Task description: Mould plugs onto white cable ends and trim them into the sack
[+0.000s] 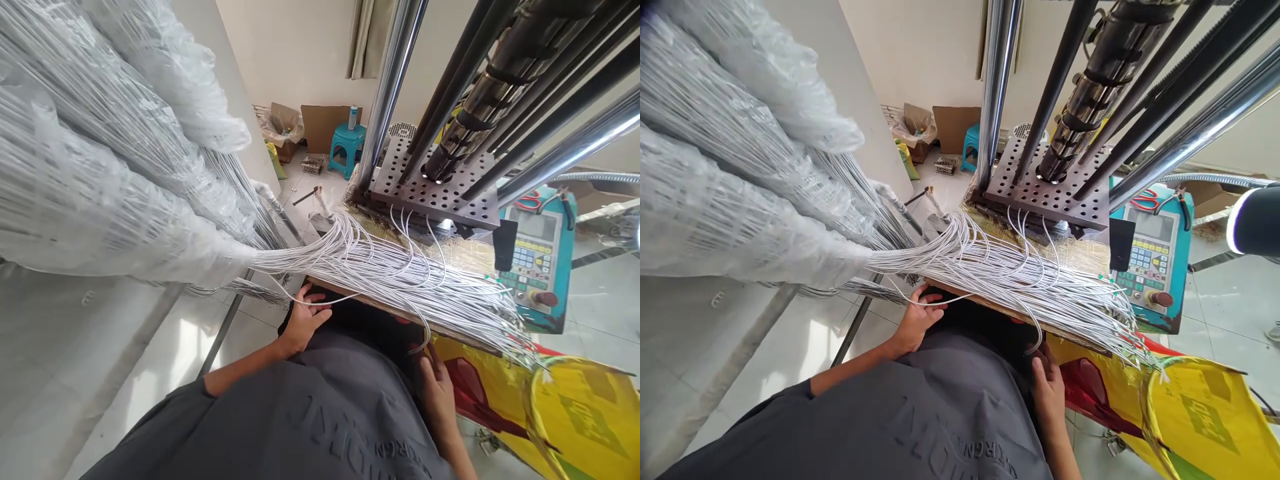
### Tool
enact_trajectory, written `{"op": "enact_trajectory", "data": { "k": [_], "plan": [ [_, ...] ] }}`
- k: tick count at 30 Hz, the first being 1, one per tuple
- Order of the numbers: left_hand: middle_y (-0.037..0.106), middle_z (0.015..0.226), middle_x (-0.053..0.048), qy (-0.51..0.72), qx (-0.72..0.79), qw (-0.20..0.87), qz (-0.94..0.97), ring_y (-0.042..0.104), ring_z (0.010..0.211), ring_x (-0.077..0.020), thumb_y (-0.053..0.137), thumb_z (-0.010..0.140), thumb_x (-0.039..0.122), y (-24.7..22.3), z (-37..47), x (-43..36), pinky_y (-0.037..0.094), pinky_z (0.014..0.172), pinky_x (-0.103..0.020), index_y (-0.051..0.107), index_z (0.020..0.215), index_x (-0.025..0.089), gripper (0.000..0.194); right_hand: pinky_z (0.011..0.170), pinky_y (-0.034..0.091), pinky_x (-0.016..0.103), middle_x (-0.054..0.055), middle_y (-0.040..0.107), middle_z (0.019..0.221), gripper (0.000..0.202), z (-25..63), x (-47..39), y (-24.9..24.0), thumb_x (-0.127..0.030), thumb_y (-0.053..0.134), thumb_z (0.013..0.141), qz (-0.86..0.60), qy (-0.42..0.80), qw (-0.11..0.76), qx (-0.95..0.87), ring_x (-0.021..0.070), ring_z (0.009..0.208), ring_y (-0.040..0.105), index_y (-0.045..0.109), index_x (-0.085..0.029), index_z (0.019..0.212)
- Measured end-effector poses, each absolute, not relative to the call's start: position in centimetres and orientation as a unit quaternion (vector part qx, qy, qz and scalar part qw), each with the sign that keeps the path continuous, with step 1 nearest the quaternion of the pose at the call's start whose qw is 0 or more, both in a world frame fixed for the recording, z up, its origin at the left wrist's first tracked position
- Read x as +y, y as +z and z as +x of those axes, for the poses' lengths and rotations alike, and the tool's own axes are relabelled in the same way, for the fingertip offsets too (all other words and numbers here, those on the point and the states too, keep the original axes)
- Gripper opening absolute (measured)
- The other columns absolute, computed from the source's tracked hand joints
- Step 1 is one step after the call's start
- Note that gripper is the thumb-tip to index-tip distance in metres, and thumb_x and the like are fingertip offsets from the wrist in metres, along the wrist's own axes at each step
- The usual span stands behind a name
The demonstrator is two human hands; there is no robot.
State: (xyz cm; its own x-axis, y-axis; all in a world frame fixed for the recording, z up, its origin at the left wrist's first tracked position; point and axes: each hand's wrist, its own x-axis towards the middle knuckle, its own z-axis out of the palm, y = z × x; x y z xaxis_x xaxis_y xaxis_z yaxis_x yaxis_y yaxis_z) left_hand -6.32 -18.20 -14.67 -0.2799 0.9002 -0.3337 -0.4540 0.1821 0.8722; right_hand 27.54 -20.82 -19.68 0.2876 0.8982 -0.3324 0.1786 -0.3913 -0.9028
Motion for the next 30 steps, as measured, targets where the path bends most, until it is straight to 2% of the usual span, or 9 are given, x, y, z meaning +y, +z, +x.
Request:
{"op": "enact_trajectory", "data": {
  "k": [2,5,9,11,14,17,22,27,30],
  "plan": [
    [0.065,0.120,-0.009,0.627,0.497,0.568,0.192,0.071,0.101,-0.0216,0.084,0.080,0.033,-13.2,-6.1,-18.4,0.055,0.090,-0.038,0.040,0.132,0.025,0.069,0.097,0.055,0.048,0.014,0.076,0.116,0.067,27.9,-20.8,-18.9,-0.060,0.073,0.076,-0.707,0.429,0.329,-0.455,0.0359,0.111,0.070,0.068,-0.018,0.129],
    [0.067,0.115,-0.007,0.637,0.483,0.576,0.167,0.072,0.098,-0.0220,0.077,0.087,0.042,-12.0,-5.2,-18.3,0.056,0.084,-0.037,0.046,0.124,0.025,0.051,0.083,0.056,0.048,0.014,0.078,0.099,0.043,28.6,-20.1,-15.9,-0.056,0.071,0.082,-0.721,0.254,0.276,-0.583,0.0347,0.090,0.073,0.077,-0.019,0.103],
    [0.068,0.117,-0.010,0.650,0.482,0.544,0.222,0.068,0.109,-0.0236,0.071,0.092,0.044,-11.3,-4.3,-18.7,0.056,0.092,-0.037,0.066,0.102,0.018,0.029,0.076,0.056,0.040,0.007,0.075,0.091,0.017,26.0,-18.2,-11.3,-0.033,0.070,0.089,-0.565,0.086,0.364,-0.735,0.0246,0.080,0.071,0.075,-0.024,0.103],
    [0.068,0.123,-0.011,0.664,0.463,0.529,0.255,0.065,0.118,-0.0253,0.071,0.092,0.041,-10.5,-4.2,-18.8,0.054,0.098,-0.037,0.071,0.095,0.016,0.025,0.087,0.056,0.042,0.009,0.075,0.110,0.034,22.3,-16.4,-9.8,-0.025,0.072,0.088,-0.455,0.073,0.398,-0.793,0.0259,0.098,0.071,0.070,-0.025,0.121],
    [0.074,0.113,-0.011,0.665,0.403,0.586,0.228,0.068,0.114,-0.0274,0.070,0.093,0.042,-8.5,-4.6,-18.1,0.053,0.101,-0.043,0.070,0.089,0.017,0.026,0.096,0.053,0.046,0.013,0.070,0.132,0.046,16.0,-13.2,-8.4,-0.022,0.068,0.091,-0.364,0.060,0.362,-0.856,0.0288,0.118,0.067,0.061,-0.022,0.136],
    [0.076,0.090,-0.008,0.657,0.365,0.634,0.185,0.074,0.096,-0.0272,0.065,0.096,0.044,-6.6,-5.4,-17.3,0.056,0.095,-0.048,0.066,0.087,0.018,0.027,0.091,0.053,0.042,0.004,0.078,0.112,0.036,12.5,-10.9,-7.4,-0.014,0.059,0.096,-0.339,0.056,0.344,-0.874,0.0215,0.100,0.073,0.063,-0.025,0.130],
    [0.064,0.065,0.001,0.668,0.373,0.621,0.171,0.069,0.067,-0.0181,0.068,0.094,0.039,-5.0,-7.5,-16.9,0.059,0.078,-0.037,0.066,0.089,0.020,0.020,0.088,0.054,0.040,-0.003,0.079,0.094,0.027,15.0,-10.5,-5.8,-0.008,0.059,0.095,-0.360,0.034,0.386,-0.849,0.0142,0.076,0.073,0.067,-0.026,0.112],
    [0.061,0.063,0.003,0.657,0.373,0.636,0.155,0.067,0.064,-0.0161,0.074,0.089,0.040,-3.7,-9.1,-16.4,0.060,0.077,-0.037,0.067,0.084,0.021,0.021,0.074,0.059,0.037,0.000,0.076,0.083,0.030,20.7,-12.4,-4.4,-0.009,0.073,0.083,-0.392,0.014,0.508,-0.766,0.0169,0.067,0.069,0.073,-0.025,0.109],
    [0.062,0.065,0.003,0.653,0.372,0.641,0.159,0.069,0.068,-0.0168,0.074,0.089,0.040,-3.3,-9.1,-15.6,0.061,0.077,-0.036,0.068,0.085,0.021,0.020,0.067,0.058,0.033,0.000,0.074,0.075,0.025,23.9,-12.8,-3.1,-0.013,0.082,0.078,-0.456,-0.030,0.507,-0.731,0.0178,0.067,0.069,0.076,-0.024,0.100]
  ]
}}
